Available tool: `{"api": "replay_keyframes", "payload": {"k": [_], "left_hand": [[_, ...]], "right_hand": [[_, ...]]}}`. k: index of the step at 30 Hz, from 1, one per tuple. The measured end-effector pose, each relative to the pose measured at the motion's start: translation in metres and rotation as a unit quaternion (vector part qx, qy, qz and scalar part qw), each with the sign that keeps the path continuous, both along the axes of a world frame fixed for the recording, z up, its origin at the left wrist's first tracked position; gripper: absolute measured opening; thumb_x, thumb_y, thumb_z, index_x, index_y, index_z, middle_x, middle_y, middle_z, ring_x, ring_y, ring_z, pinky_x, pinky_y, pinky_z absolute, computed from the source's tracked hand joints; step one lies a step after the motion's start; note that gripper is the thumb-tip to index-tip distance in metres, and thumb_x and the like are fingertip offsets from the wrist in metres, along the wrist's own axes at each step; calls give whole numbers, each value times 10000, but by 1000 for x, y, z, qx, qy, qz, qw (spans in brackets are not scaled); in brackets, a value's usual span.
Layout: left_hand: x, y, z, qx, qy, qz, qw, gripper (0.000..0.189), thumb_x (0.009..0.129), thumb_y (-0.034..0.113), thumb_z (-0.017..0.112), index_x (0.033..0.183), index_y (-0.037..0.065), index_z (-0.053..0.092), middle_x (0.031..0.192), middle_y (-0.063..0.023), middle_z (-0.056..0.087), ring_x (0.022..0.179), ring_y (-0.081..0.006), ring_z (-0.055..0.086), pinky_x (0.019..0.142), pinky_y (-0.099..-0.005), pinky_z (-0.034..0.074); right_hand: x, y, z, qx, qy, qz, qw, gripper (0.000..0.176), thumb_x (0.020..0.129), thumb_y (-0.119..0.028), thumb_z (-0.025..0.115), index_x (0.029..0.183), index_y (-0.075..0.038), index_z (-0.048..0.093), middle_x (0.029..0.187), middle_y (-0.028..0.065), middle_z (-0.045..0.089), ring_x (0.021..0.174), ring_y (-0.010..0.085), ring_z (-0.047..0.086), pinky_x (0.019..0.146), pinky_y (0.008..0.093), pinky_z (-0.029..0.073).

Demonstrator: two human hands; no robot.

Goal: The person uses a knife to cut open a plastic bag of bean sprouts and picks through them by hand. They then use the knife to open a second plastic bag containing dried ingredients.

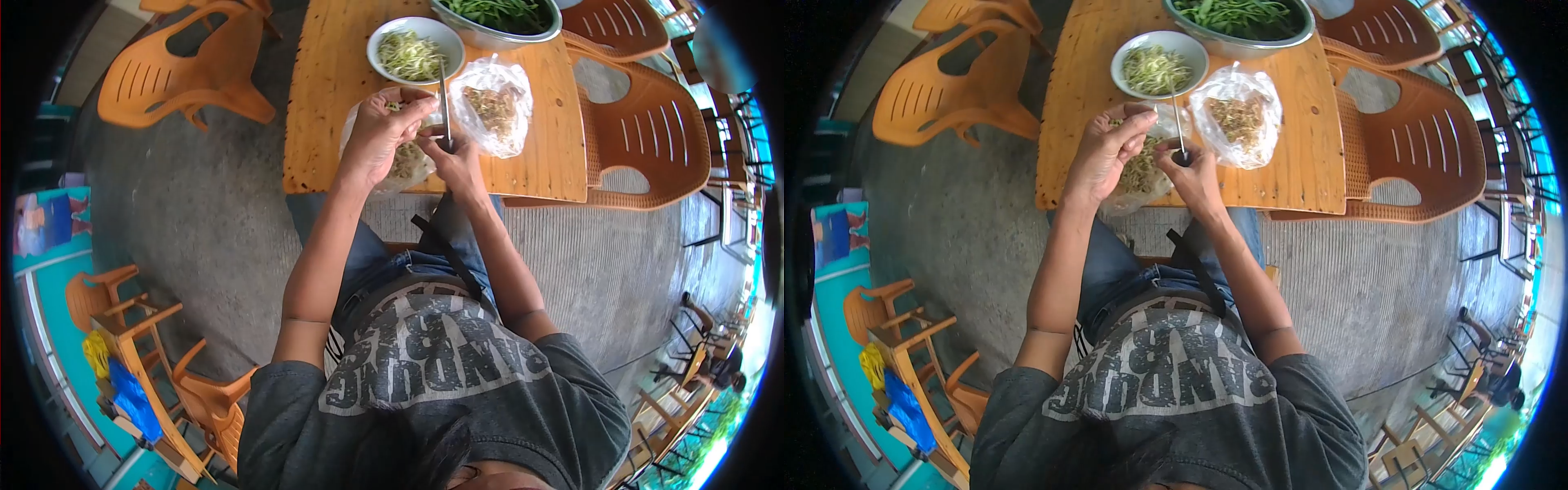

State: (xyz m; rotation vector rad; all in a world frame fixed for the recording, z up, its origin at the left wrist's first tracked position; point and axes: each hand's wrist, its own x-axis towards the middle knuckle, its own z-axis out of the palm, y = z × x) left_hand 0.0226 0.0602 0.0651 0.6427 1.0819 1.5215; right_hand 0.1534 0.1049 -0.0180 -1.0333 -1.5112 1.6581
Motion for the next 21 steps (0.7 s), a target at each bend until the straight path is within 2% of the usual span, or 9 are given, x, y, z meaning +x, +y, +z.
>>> {"api": "replay_keyframes", "payload": {"k": [2,3,7,11,14,15,18,19,21], "left_hand": [[7,14,12,5,17,-13,1000,104,842,84,649,914,9,647,660,63,514,537,4,394,462,-156,272],[9,21,14,11,23,-4,1000,107,839,78,650,915,4,643,663,59,514,533,5,392,459,-153,274],[1,39,12,21,25,14,999,134,834,84,657,927,-11,632,653,63,494,527,6,389,455,-145,273],[-12,57,-7,-45,134,-23,990,175,806,135,702,910,4,651,647,63,505,527,7,390,454,-149,265],[-6,74,-18,-91,260,-61,959,188,789,164,721,893,17,665,660,50,544,543,3,400,469,-164,279],[-6,80,-20,-83,301,-82,946,236,767,207,737,890,13,683,718,12,612,597,-36,489,531,-200,378],[1,100,-27,-87,422,-132,893,299,736,257,759,889,7,699,778,-36,663,691,-92,578,641,-246,456],[5,106,-27,-88,438,-152,882,340,711,291,774,876,1,709,821,-77,685,762,-134,622,721,-273,478],[13,118,-34,-89,466,-158,866,343,710,302,775,862,1,711,793,-89,684,751,-133,626,719,-274,477]], "right_hand": [[3,-1,21,-194,85,-1,977,182,828,-177,679,922,-32,620,565,-79,441,417,32,331,400,213,241],[4,1,19,-241,136,16,961,202,837,-189,685,964,-57,598,549,-107,344,413,11,251,400,199,189],[12,7,14,-344,206,17,916,200,855,-226,680,974,-84,604,545,-124,287,404,2,231,385,192,182],[20,11,9,-405,268,27,874,194,877,-205,650,1018,-82,598,539,-117,268,406,4,222,382,184,185],[25,9,8,-442,313,32,840,210,881,-191,641,1050,-77,590,545,-110,269,411,7,227,384,179,195],[26,8,6,-448,325,33,832,230,875,-191,647,1064,-73,589,552,-107,281,413,10,234,385,179,198],[34,4,6,-450,348,30,822,265,868,-192,652,1091,-69,578,562,-104,298,417,14,239,390,180,206],[37,2,8,-449,353,28,820,272,868,-193,652,1097,-70,573,564,-103,300,418,15,238,392,180,208],[45,-1,15,-437,345,16,830,276,866,-196,651,1098,-72,567,567,-102,300,418,17,237,396,181,213]]}}
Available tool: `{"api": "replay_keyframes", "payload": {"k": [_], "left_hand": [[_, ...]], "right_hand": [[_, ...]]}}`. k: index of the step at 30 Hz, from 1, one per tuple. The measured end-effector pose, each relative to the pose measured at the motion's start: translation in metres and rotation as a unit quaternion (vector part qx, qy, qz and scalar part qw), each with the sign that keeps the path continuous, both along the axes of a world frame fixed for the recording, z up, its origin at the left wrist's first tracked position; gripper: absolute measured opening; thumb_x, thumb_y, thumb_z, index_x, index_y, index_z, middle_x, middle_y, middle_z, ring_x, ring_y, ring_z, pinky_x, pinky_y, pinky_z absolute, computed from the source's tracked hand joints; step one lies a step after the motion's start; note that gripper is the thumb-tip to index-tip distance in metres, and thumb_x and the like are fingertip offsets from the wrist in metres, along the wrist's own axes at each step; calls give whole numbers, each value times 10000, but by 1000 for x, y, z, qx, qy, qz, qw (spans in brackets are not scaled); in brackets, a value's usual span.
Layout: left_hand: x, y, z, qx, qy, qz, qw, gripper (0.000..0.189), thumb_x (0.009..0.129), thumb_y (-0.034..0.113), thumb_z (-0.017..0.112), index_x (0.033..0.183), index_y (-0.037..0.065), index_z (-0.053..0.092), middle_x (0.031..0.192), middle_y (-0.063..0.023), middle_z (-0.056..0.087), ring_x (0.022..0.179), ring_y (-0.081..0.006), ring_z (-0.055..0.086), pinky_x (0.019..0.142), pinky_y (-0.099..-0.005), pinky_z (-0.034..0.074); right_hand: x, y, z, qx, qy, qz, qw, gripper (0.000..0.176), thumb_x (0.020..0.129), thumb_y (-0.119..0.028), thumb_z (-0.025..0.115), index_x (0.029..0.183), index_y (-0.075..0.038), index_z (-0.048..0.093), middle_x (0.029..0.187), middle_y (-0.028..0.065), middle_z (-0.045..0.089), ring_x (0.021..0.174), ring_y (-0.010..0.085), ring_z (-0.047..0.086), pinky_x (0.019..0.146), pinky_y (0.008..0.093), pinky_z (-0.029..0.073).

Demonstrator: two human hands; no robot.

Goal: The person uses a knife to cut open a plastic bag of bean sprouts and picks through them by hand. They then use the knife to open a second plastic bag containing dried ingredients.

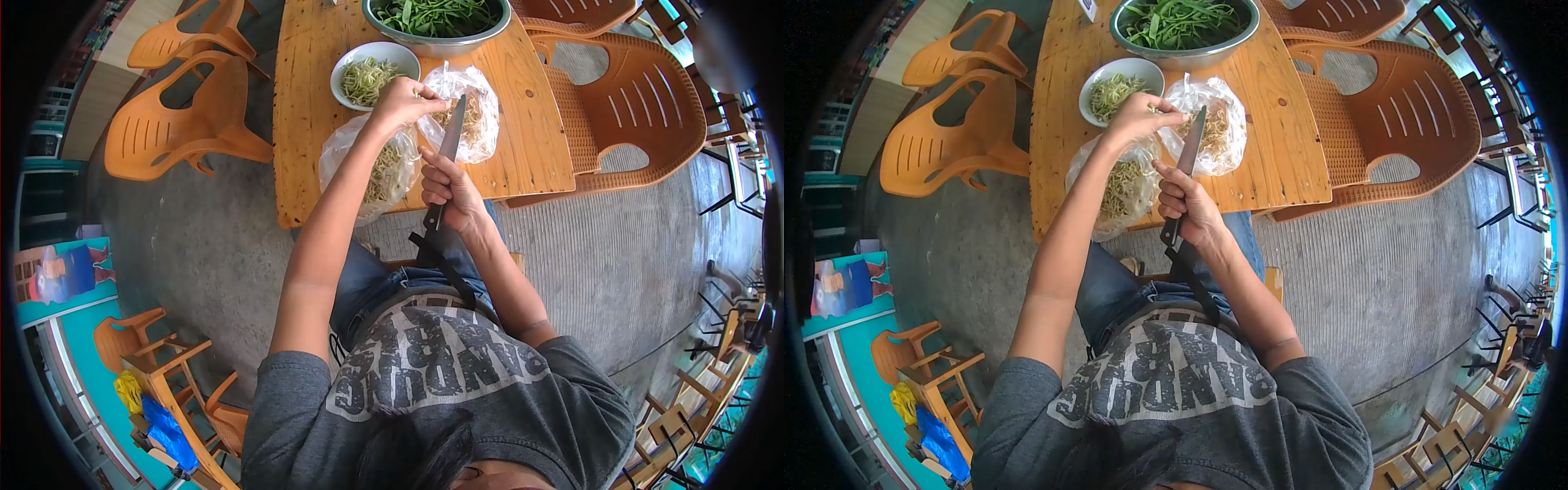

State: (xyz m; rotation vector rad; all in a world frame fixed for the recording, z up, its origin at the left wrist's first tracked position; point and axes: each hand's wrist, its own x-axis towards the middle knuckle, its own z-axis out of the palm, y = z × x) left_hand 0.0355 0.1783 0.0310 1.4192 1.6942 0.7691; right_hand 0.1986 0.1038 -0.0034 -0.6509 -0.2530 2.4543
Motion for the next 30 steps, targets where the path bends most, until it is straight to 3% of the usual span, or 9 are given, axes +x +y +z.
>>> {"api": "replay_keyframes", "payload": {"k": [5,6,9,10,14,18,24,28,30], "left_hand": [[9,3,-7,14,34,-8,999,359,739,336,750,851,-4,715,715,-92,679,712,-138,637,666,-282,489],[7,2,-10,16,24,-17,999,330,794,320,705,889,4,716,695,-45,650,619,-90,577,561,-243,452],[3,-9,-18,-36,-159,-12,987,274,846,264,654,942,13,709,670,12,583,531,-34,452,476,-189,355],[5,-19,-9,-42,-251,-2,967,226,878,210,614,975,24,698,662,42,518,506,-5,356,439,-161,266],[11,-53,6,-61,-266,8,962,225,876,242,640,952,39,700,698,21,589,516,-5,380,446,-155,289],[18,-67,0,-71,-378,20,923,208,873,252,651,946,65,703,794,-31,663,514,-1,379,452,-151,292],[18,-69,-3,-73,-427,60,899,171,843,197,681,924,47,699,768,-33,658,507,-2,361,455,-153,281],[17,-67,-8,-45,-425,82,900,140,826,170,690,867,37,691,689,4,610,495,-12,350,450,-174,241],[16,-67,-4,-38,-421,93,902,135,810,152,704,871,31,696,718,-9,638,504,-8,376,460,-167,273]], "right_hand": [[17,1,3,23,-9,-35,999,264,868,-205,643,1085,-75,568,580,-100,297,422,21,241,406,178,221],[19,3,2,22,-3,-45,999,263,869,-206,641,1085,-75,569,581,-99,296,423,21,242,406,178,221],[25,8,1,22,-8,-70,997,261,874,-208,632,1091,-75,571,575,-101,289,424,19,241,405,178,220],[25,10,1,24,-11,-77,997,261,877,-209,629,1093,-75,572,571,-101,286,425,18,241,405,178,220],[28,19,16,86,-35,-91,991,242,892,-211,618,1091,-78,586,562,-108,280,424,12,232,402,179,211],[20,29,19,138,-78,-96,983,218,892,-208,627,1069,-83,603,553,-115,281,423,3,216,402,185,194],[14,29,17,237,-188,-101,948,280,902,-217,618,1129,-54,600,561,-97,341,444,10,264,409,185,209],[17,22,28,331,-280,-105,895,421,949,-290,542,1283,-42,479,595,-65,401,471,18,310,421,179,244],[23,17,40,329,-275,-82,900,429,960,-309,517,1313,-75,446,622,-52,425,499,22,344,431,183,264]]}}
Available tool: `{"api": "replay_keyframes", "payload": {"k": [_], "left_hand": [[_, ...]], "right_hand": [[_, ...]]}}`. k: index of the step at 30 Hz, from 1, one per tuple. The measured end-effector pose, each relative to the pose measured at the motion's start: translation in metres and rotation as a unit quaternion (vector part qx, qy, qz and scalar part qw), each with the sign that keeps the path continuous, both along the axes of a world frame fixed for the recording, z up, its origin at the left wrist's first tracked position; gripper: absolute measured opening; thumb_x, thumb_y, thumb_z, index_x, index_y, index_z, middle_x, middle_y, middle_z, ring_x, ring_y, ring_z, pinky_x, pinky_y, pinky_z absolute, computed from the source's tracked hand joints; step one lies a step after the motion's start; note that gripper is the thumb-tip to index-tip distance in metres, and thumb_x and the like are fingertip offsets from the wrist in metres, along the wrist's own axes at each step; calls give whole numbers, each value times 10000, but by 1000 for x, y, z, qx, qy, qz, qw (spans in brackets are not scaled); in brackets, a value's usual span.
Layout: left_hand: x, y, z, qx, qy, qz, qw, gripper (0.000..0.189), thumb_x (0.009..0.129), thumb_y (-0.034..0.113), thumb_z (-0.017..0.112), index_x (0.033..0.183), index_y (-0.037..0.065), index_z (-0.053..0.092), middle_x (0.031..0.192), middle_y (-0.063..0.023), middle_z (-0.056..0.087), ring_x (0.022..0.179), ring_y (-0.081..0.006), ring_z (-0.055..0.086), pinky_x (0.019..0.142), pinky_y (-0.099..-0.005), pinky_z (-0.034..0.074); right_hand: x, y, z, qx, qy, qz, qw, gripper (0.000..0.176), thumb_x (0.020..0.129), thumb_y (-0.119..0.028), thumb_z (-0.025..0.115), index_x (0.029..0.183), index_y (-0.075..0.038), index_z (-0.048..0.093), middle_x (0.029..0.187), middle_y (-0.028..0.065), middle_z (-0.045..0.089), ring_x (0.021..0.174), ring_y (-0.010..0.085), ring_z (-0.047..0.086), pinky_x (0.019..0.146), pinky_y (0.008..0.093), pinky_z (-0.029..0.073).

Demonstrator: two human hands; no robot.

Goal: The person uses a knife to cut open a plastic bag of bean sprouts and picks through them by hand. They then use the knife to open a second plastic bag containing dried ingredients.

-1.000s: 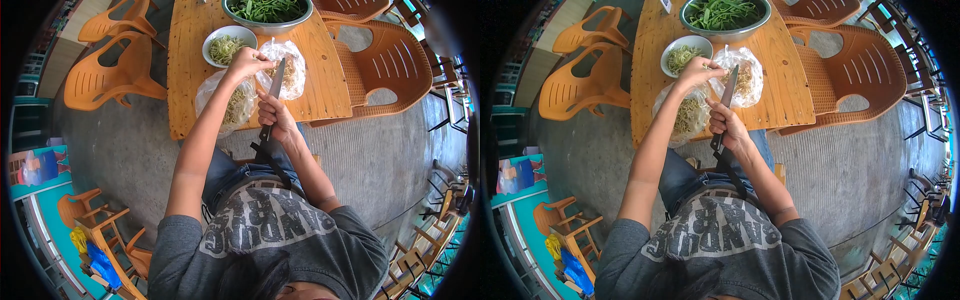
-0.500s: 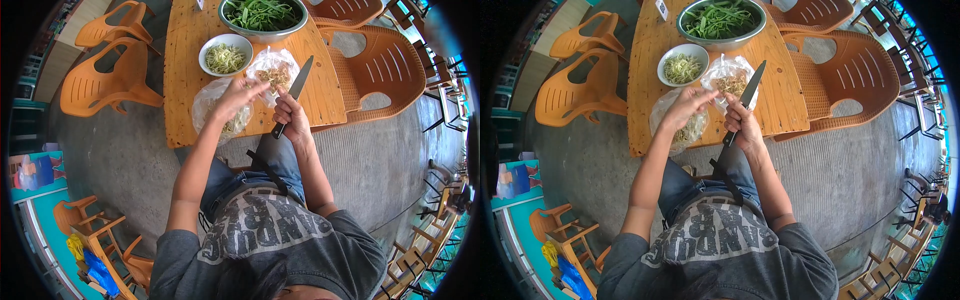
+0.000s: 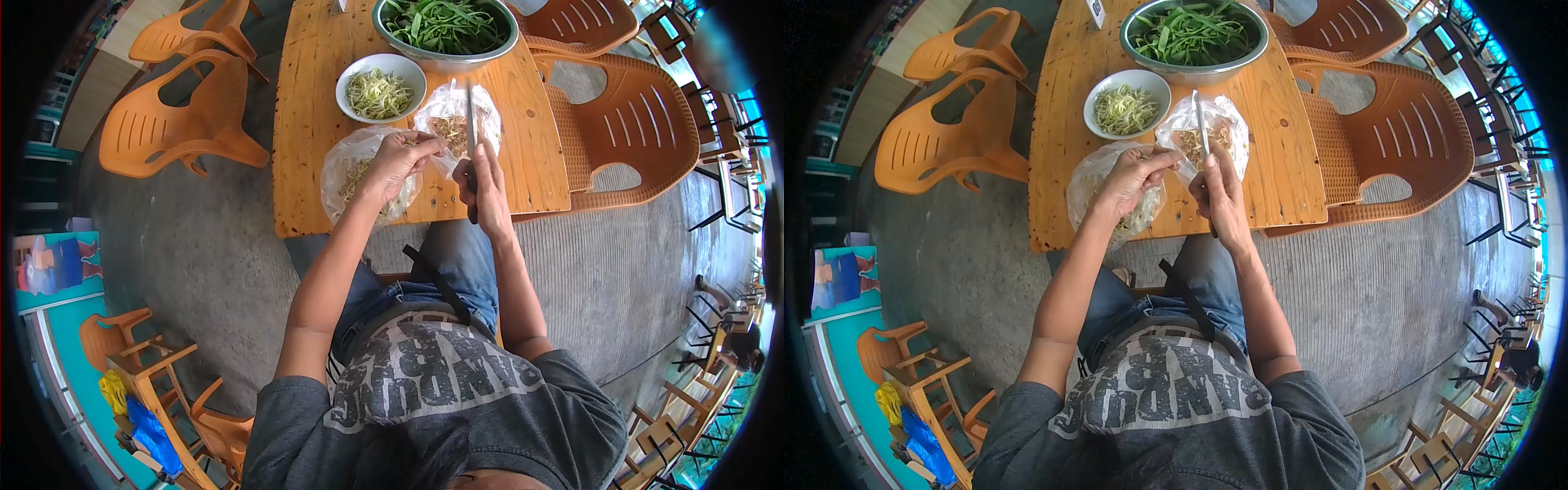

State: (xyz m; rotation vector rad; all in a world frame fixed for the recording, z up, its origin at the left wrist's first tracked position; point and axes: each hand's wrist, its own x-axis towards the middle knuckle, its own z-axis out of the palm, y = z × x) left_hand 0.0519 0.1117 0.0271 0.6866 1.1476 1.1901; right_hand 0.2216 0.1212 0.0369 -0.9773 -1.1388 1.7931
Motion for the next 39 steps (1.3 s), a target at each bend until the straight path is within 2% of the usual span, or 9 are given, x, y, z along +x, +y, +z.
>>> {"api": "replay_keyframes", "payload": {"k": [6,22,24,27,29,31,34,37,39], "left_hand": [[4,5,-5,6,-1,-1,1000,108,807,138,695,856,41,691,692,5,618,494,-10,367,458,-180,262],[13,-4,0,10,76,-1,997,135,841,134,654,904,18,677,653,35,569,531,-16,408,481,-174,296],[12,-14,7,-1,-5,-17,1000,149,853,155,642,914,19,657,706,30,575,561,-21,424,498,-168,314],[9,-44,12,-15,-127,-17,992,161,867,174,620,940,31,621,776,21,567,602,-28,439,530,-161,347],[5,-68,10,-27,-182,-6,983,160,869,171,606,960,40,602,797,16,553,614,-31,439,547,-160,367],[-1,-93,2,-42,-212,9,976,157,864,155,594,978,47,588,798,10,537,612,-33,434,560,-162,382],[-14,-124,-5,-39,-194,60,978,176,856,134,566,999,33,586,764,10,521,600,-37,425,557,-168,379],[-27,-145,-8,-22,-170,117,978,171,867,117,528,997,22,587,772,-2,539,601,-47,432,552,-176,373],[-36,-151,-14,-6,-144,151,978,153,873,110,511,975,21,586,781,-13,554,604,-53,442,550,-178,371]], "right_hand": [[5,-1,-12,73,-48,63,994,395,988,-376,433,1314,-154,446,649,-39,441,576,29,397,493,175,307],[3,4,-25,77,-62,38,994,339,982,-335,467,1236,-110,476,626,-40,456,559,30,395,485,184,314],[6,11,-25,47,-55,26,997,380,969,-359,491,1234,-86,498,656,-27,503,560,41,421,488,195,337],[9,27,-22,116,-188,7,975,418,934,-392,551,1138,-30,596,669,10,554,560,79,471,482,241,372],[13,35,-17,236,-382,-6,894,334,841,-317,662,929,5,677,589,84,576,530,137,523,511,306,411],[14,48,-32,308,-479,-35,821,250,802,-242,667,894,-10,678,608,119,602,523,195,574,528,329,430],[12,52,-40,392,-400,-89,824,181,780,-186,651,843,-18,675,599,137,600,530,246,601,522,353,436],[6,49,-33,372,-391,-109,835,163,760,-155,648,844,-19,679,576,123,583,507,221,575,521,333,436],[-1,42,-21,336,-400,-87,848,176,787,-163,651,856,-3,676,571,109,566,507,137,524,510,292,421]]}}
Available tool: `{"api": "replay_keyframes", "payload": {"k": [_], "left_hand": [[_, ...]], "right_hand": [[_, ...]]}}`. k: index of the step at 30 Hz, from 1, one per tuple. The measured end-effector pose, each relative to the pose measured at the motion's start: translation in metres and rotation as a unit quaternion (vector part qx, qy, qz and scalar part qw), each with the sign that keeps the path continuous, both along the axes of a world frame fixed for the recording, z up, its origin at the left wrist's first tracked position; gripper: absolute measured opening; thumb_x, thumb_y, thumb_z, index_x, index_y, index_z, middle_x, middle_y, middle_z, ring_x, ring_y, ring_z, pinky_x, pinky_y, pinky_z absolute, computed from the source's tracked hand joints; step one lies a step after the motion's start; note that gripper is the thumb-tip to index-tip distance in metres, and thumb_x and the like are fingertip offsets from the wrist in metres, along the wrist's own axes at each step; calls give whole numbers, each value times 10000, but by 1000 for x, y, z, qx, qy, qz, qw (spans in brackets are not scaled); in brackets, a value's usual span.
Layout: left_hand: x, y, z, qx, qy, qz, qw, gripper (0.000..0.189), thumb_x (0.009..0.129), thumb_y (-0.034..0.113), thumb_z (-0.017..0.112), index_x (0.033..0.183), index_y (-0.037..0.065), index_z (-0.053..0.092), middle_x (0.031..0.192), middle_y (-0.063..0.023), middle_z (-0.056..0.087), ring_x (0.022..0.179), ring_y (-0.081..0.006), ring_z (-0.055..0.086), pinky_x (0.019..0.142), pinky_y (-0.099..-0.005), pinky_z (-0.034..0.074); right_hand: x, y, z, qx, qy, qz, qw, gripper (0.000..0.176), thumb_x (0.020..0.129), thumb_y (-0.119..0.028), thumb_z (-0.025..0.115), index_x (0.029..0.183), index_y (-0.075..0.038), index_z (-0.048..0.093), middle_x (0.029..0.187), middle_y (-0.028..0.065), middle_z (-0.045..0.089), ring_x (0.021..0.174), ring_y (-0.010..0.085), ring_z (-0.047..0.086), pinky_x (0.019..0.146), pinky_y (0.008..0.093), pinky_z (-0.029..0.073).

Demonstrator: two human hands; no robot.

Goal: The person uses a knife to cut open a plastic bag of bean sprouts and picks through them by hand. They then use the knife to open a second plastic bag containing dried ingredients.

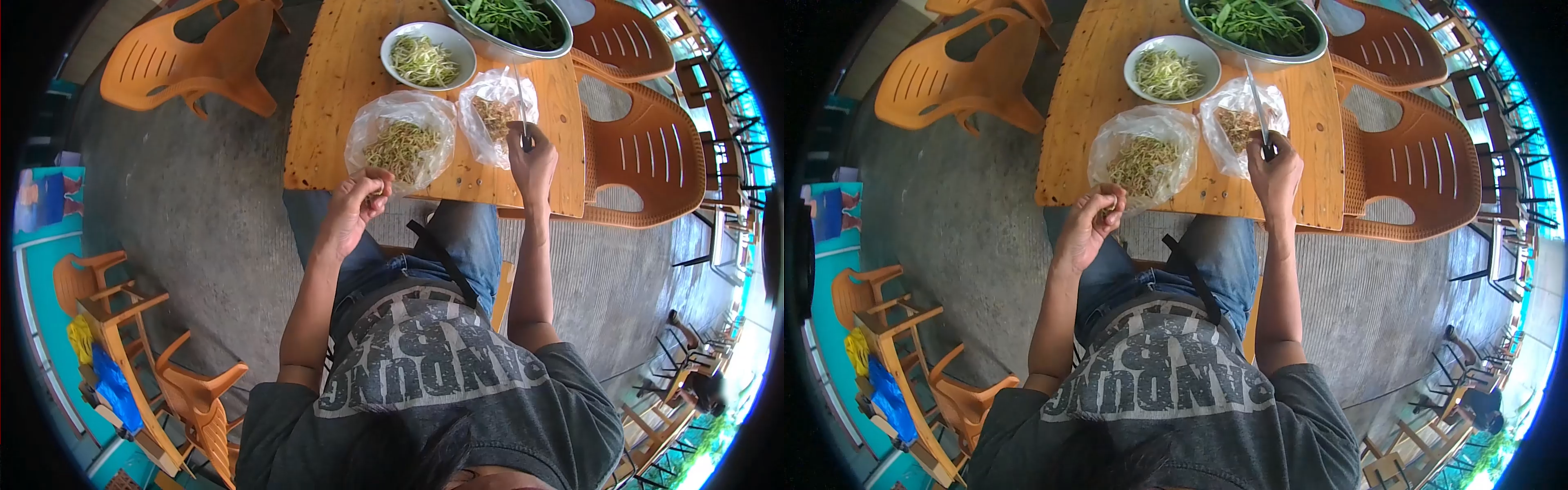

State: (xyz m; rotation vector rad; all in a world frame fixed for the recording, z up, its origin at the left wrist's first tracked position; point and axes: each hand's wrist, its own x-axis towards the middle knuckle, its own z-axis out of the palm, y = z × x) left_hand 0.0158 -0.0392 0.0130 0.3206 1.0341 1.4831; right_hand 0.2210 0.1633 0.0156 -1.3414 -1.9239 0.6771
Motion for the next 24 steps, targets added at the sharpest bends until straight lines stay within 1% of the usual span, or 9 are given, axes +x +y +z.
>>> {"api": "replay_keyframes", "payload": {"k": [3,4,8,9,11,15,18,22,24], "left_hand": [[-9,1,-3,-10,38,54,998,128,887,134,484,889,40,570,776,-37,574,616,-68,464,551,-198,376],[-12,3,-1,-14,49,66,997,132,891,142,479,875,45,567,771,-40,573,618,-68,467,551,-202,378],[-13,15,-2,-18,74,39,996,185,907,206,490,861,47,573,761,-16,567,611,-63,462,539,-201,371],[-11,17,-2,-23,99,14,995,187,909,198,496,883,40,591,761,-13,571,611,-60,466,537,-200,374],[-7,19,1,-35,148,-32,988,198,911,182,506,926,26,628,762,-7,579,612,-55,474,533,-199,382],[10,21,-22,-25,378,-37,925,244,905,92,520,1103,43,655,776,2,600,632,-36,492,546,-183,404],[19,26,-29,-25,264,-79,961,263,906,96,520,1132,35,639,778,3,605,624,-36,485,545,-186,408],[37,37,-42,10,370,-63,927,306,906,74,514,1191,-10,587,851,-35,645,662,-73,569,624,-232,483],[43,40,-52,15,370,-70,926,312,902,64,524,1199,-13,578,976,-80,668,738,-92,624,697,-242,510]], "right_hand": [[-21,-21,8,-21,97,49,994,192,810,-159,670,871,22,670,572,87,566,539,75,482,495,263,403],[-28,-29,12,-45,93,79,992,194,799,-144,683,889,27,669,602,83,599,547,86,523,508,263,424],[-65,-54,17,-8,20,198,980,195,761,-98,673,944,-29,671,689,133,655,580,222,640,564,315,491],[-71,-53,9,-10,41,234,971,256,749,-72,659,1004,-84,644,711,138,662,609,277,650,578,345,502],[-72,-50,2,18,-38,226,973,278,754,-65,648,1028,-105,618,713,133,664,627,284,657,577,358,503],[-60,-40,-5,27,-117,209,971,252,781,-99,641,1025,-126,585,706,126,664,640,299,656,575,377,501],[-53,-37,5,32,-168,198,965,238,794,-150,657,1017,-118,581,692,126,662,636,297,657,569,378,501],[-55,-43,14,6,-171,204,964,258,784,-171,680,1012,-110,578,708,130,665,649,304,657,582,378,503],[-54,-45,5,20,-149,213,965,253,777,-171,688,995,-96,583,713,138,663,656,311,655,590,376,504]]}}
